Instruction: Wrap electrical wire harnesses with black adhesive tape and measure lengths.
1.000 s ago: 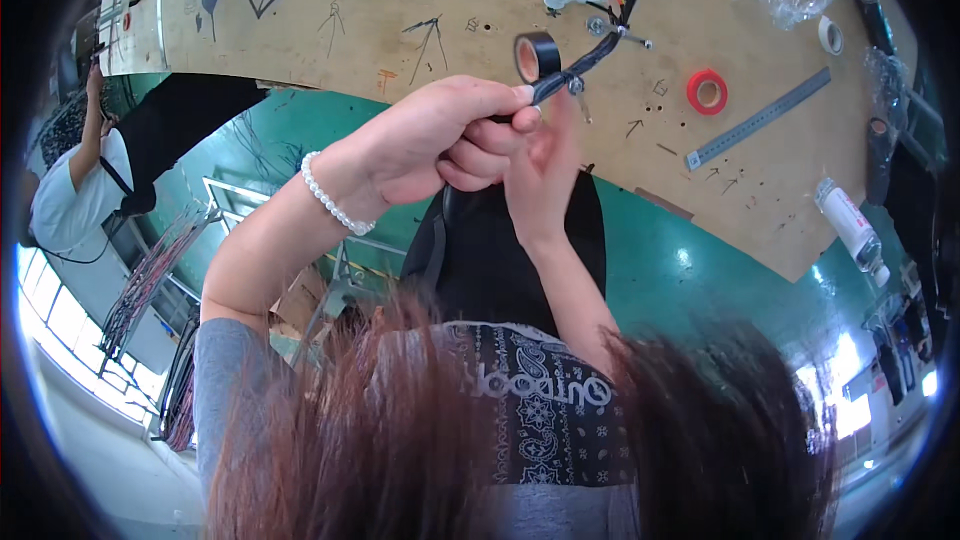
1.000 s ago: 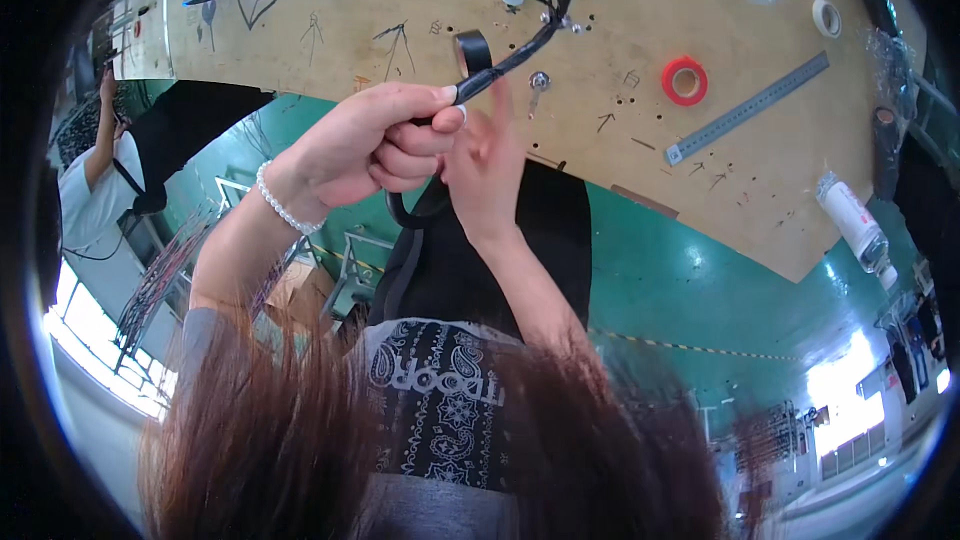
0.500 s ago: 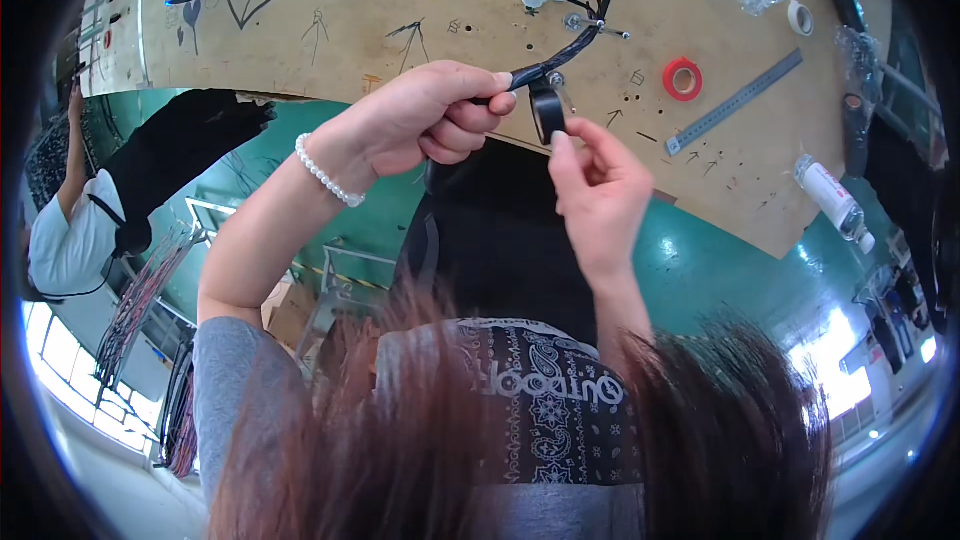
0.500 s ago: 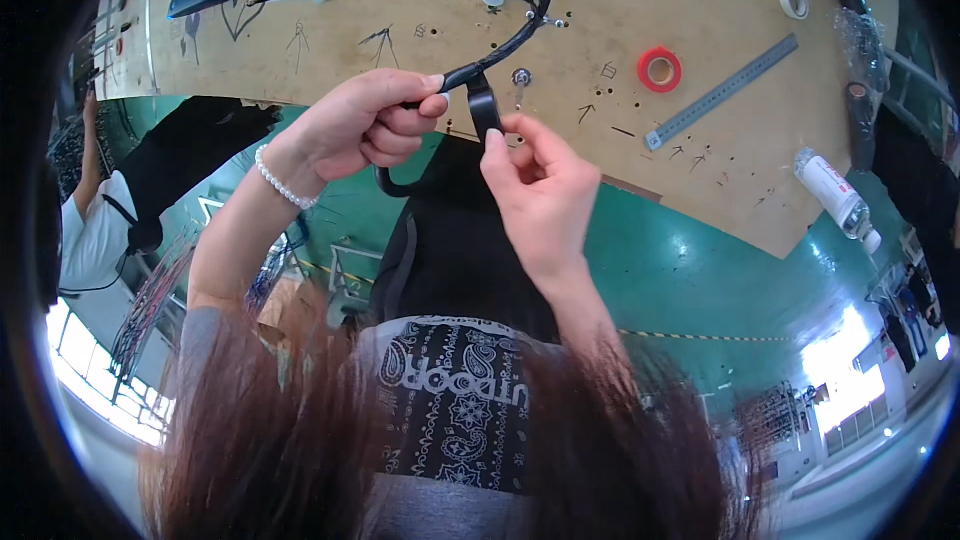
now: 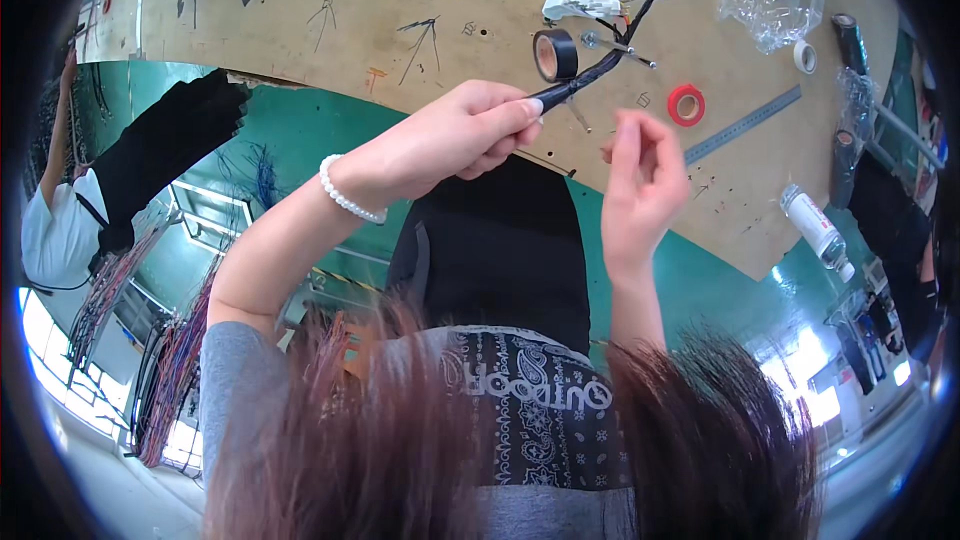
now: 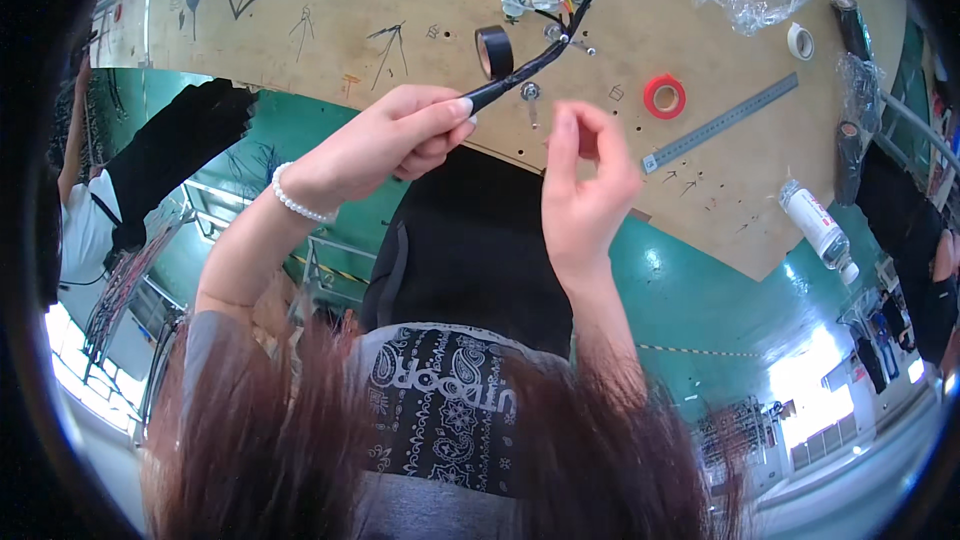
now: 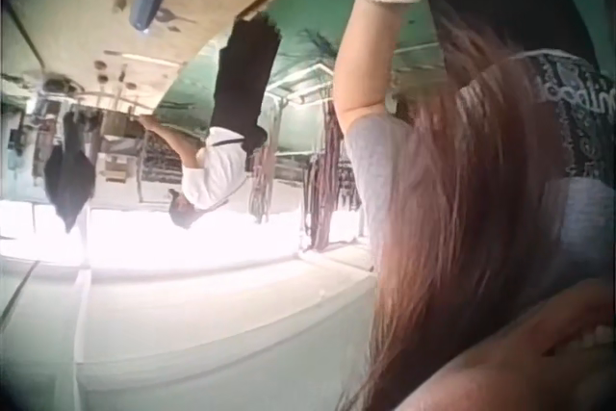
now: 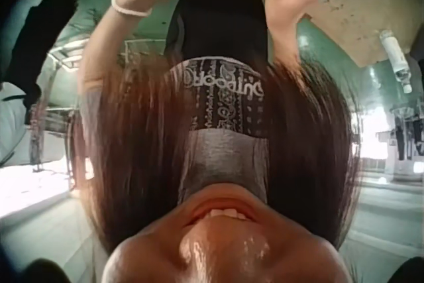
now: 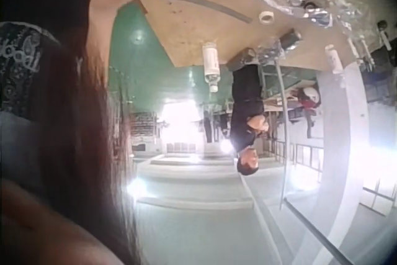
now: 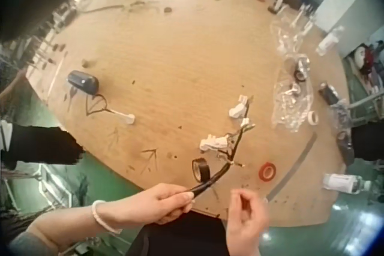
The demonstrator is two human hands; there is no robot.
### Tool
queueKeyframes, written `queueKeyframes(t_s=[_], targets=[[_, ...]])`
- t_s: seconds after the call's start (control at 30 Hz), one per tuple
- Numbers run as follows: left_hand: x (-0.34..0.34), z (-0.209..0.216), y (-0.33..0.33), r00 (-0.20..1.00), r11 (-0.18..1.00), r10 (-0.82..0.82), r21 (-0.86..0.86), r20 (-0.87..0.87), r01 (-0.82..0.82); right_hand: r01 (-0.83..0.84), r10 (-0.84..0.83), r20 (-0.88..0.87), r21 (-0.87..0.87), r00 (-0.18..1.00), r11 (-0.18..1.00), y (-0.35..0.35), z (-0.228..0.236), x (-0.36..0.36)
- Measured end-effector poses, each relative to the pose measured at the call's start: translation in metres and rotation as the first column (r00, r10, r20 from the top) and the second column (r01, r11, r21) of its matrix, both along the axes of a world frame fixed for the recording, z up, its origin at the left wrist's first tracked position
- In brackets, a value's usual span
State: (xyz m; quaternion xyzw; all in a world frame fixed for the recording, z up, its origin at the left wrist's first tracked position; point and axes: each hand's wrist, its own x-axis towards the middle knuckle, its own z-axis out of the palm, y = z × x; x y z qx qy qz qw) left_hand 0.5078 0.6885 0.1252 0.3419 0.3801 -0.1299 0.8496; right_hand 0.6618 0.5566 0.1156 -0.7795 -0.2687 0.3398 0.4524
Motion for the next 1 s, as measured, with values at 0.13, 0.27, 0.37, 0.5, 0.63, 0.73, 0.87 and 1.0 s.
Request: queueKeyframes(t_s=[0.13, 0.27, 0.37, 0.5, 0.63, 0.73, 0.87, 1.0], targets=[[0.003, 0.006, -0.003, 0.988, 0.951, 0.152, -0.268, -0.02, -0.152, -0.153, 0.222, -0.419, 0.193, 0.88, 0.969, -0.009, -0.043, 0.028], [0.005, 0.01, -0.012, 0.961, 0.899, 0.265, -0.339, -0.08, -0.276, -0.251, 0.553, -0.641, 0.504, 0.533, 0.826, 0.017, -0.085, 0.039], [0.004, 0.011, -0.013, 0.957, 0.889, 0.285, -0.359, -0.054, -0.285, -0.349, 0.534, -0.702, 0.408, 0.471, 0.844, 0.029, -0.088, 0.048], [0.004, 0.01, -0.02, 0.963, 0.938, 0.262, -0.219, -0.066, -0.27, -0.558, 0.561, -0.536, 0.19, 0.631, 0.808, 0.018, -0.059, 0.066], [0.013, 0.001, -0.049, 0.988, 0.802, -0.031, 0.586, -0.152, 0.116, -0.328, 0.341, -0.646, 0.146, 0.683, 0.933, -0.011, -0.023, 0.068], [0.015, -0.006, -0.068, 0.995, 0.697, 0.052, 0.716, -0.085, 0.025, -0.245, 0.283, -0.658, 0.153, 0.698, 0.957, -0.018, -0.01, 0.055], [0.012, -0.01, -0.076, 0.994, 0.751, 0.077, 0.66, -0.082, -0.004, -0.034, 0.012, -0.586, -0.027, 0.81, 0.999, 0.002, -0.022, 0.017], [0.012, -0.011, -0.077, 0.994, 0.757, 0.096, 0.652, -0.048, -0.041, -0.028, 0.147, -0.768, 0.165, 0.624, 0.986, 0.027, -0.052, 0.013]])
